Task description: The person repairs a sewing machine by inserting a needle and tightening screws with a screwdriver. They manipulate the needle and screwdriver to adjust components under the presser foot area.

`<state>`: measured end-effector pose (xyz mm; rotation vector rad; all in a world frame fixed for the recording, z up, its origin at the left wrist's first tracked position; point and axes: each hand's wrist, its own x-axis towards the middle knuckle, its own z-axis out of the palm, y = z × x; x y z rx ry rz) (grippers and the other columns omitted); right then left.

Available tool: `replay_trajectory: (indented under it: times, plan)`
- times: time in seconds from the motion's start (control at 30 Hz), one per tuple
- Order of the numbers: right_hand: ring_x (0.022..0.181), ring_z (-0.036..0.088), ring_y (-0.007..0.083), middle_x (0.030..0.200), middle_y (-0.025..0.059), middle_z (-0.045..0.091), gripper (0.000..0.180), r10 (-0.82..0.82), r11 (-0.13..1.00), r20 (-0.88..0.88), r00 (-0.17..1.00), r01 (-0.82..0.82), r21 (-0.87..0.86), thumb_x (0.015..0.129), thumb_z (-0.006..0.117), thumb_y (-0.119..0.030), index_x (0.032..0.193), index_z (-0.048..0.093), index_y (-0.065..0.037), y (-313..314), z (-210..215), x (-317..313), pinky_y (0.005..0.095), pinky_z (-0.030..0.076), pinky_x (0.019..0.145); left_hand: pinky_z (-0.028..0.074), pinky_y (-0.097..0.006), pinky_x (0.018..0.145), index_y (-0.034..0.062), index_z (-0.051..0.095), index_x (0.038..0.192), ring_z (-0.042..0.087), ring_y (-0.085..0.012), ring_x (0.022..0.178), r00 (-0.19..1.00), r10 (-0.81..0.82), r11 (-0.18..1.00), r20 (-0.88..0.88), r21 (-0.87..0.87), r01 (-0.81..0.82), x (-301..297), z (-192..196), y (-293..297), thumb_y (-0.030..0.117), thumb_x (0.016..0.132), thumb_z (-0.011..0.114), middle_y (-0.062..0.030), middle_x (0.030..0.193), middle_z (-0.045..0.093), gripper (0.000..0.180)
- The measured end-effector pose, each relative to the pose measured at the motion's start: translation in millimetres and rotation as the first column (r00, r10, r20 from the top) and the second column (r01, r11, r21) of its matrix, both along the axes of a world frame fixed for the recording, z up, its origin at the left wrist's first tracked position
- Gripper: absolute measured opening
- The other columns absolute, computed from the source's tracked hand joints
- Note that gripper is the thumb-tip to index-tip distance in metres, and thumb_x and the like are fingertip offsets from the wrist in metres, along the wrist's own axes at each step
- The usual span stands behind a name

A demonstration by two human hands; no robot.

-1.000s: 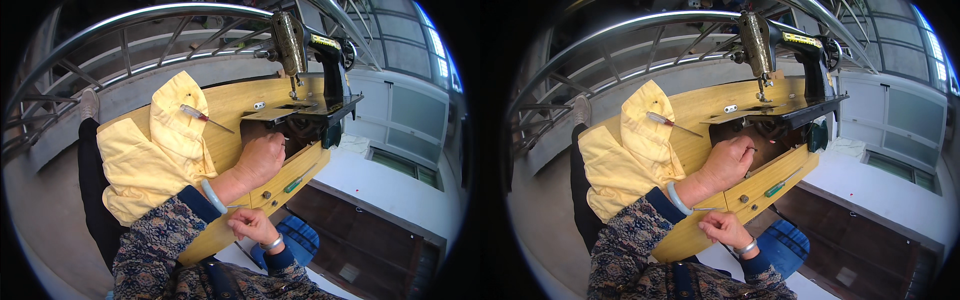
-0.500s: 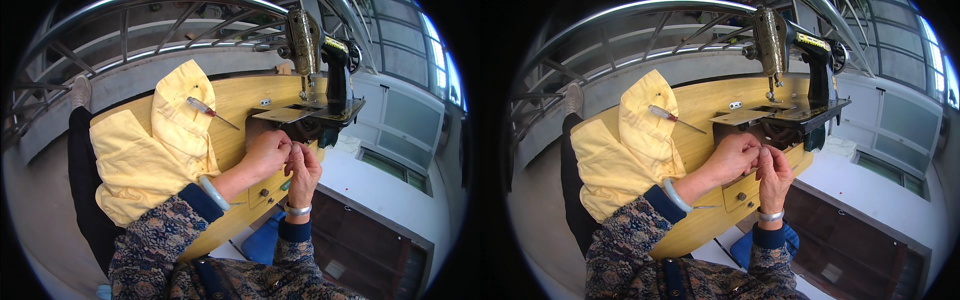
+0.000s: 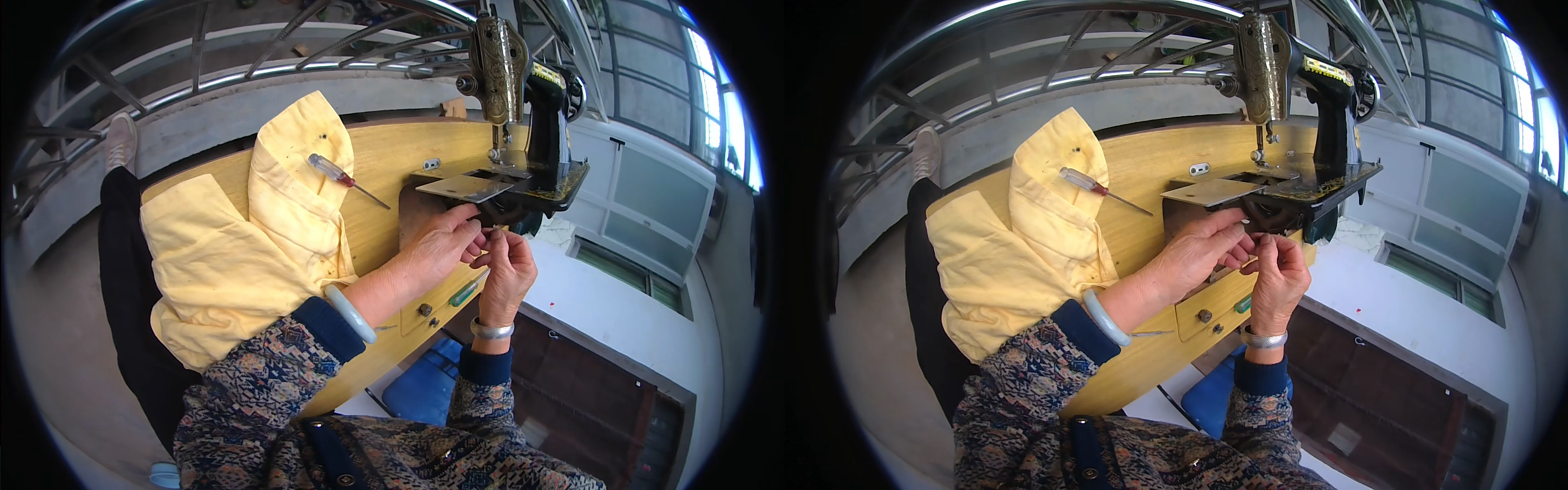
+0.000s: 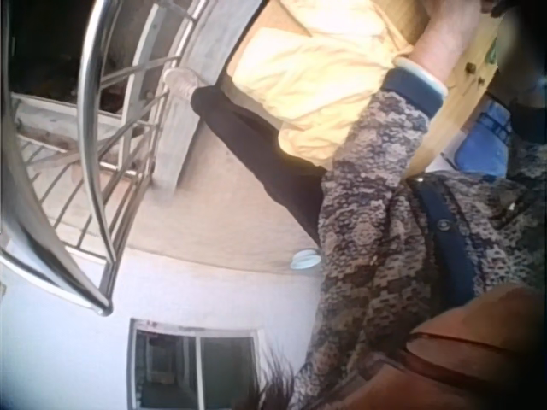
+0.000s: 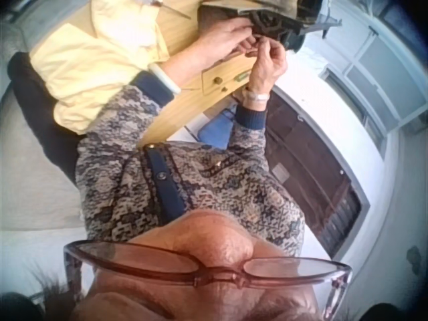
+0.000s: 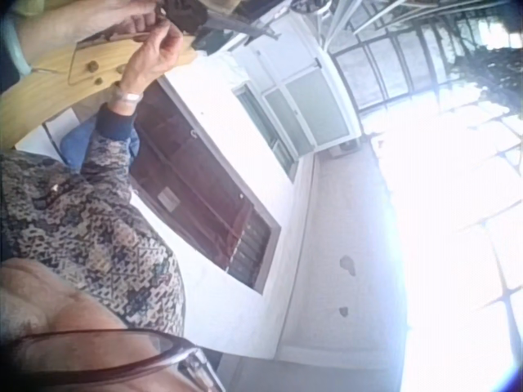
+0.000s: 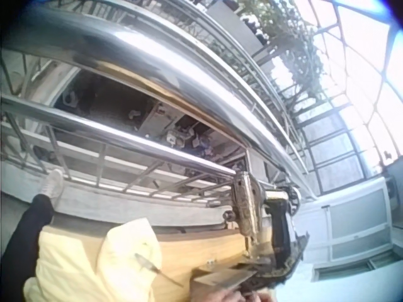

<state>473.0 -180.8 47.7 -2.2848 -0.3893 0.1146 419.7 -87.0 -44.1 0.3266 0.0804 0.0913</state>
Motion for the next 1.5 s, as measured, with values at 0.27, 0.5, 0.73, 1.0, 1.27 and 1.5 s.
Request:
replay_trajectory:
  times: [0.27,0.5,0.73,1.0,1.27,1.5]
  plan:
    - [0.061,0.06,0.0101,0.086,0.0085,0.068,0.011,0.006,0.996,-0.015,1.0,-0.005,0.089,0.096,0.065,-0.008,0.096,0.063,0.003,-4,8,2,0.0212,0.051,0.052,0.051,-0.027,0.079,0.0027,0.053,0.129,0.059,-0.0125,0.088,0.987,-0.018,0.962,0.16,-0.268,0.061,-1,-2,4,0.029,0.105,0.048,-0.0069,0.099,0.062,0.036]
    - [0.066,0.059,0.0072,0.084,0.0061,0.067,0.015,0.069,0.992,0.103,0.992,-0.079,0.095,0.096,0.064,-0.007,0.108,0.06,0.003,5,16,5,0.0196,0.048,0.051,0.052,-0.027,0.077,-0.0002,0.052,0.13,0.059,-0.0133,0.088,0.983,-0.1,0.984,0.155,-0.129,0.121,-4,3,7,0.03,0.105,0.048,-0.0092,0.1,0.062,0.04]
    - [0.059,0.057,0.007,0.082,0.0057,0.067,0.018,0.049,0.997,0.076,0.996,-0.054,0.057,0.095,0.066,-0.009,0.107,0.064,0.004,18,25,3,0.0187,0.044,0.047,0.052,-0.028,0.076,-0.0012,0.055,0.123,0.06,-0.0148,0.089,0.989,-0.104,0.981,0.102,-0.155,0.119,-3,3,11,0.03,0.105,0.048,-0.0098,0.1,0.063,0.037]
    - [0.053,0.052,0.0053,0.073,0.0029,0.064,0.017,0.057,0.998,0.138,0.989,-0.054,-0.027,0.093,0.07,-0.012,0.099,0.065,0.004,25,15,1,0.0187,0.038,0.044,0.052,-0.029,0.076,0.0013,0.059,0.115,0.062,-0.016,0.091,0.996,-0.044,0.986,0.077,-0.158,0.055,2,-1,9,0.03,0.104,0.047,-0.0088,0.101,0.064,0.033]
    - [0.065,0.059,0.0072,0.073,0.0057,0.068,0.014,0.212,0.958,0.395,0.894,-0.111,-0.263,0.09,0.072,-0.008,0.091,0.065,0.003,27,19,2,0.0235,0.049,0.057,0.053,-0.033,0.078,0.0016,0.06,0.113,0.063,-0.018,0.093,0.987,-0.016,0.976,-0.157,-0.217,-0.019,12,16,1,0.03,0.106,0.046,-0.0092,0.102,0.065,0.033]
    - [0.057,0.065,0.0181,0.07,0.0129,0.066,0.016,0.177,0.981,0.277,0.944,-0.146,-0.131,0.086,0.072,-0.009,0.086,0.062,0.004,26,21,12,0.0285,0.051,0.055,0.051,-0.032,0.078,0.0072,0.062,0.111,0.061,-0.0156,0.089,0.96,0.124,0.937,-0.25,-0.29,-0.196,20,27,-21,0.034,0.104,0.051,-0.0053,0.098,0.065,0.03]
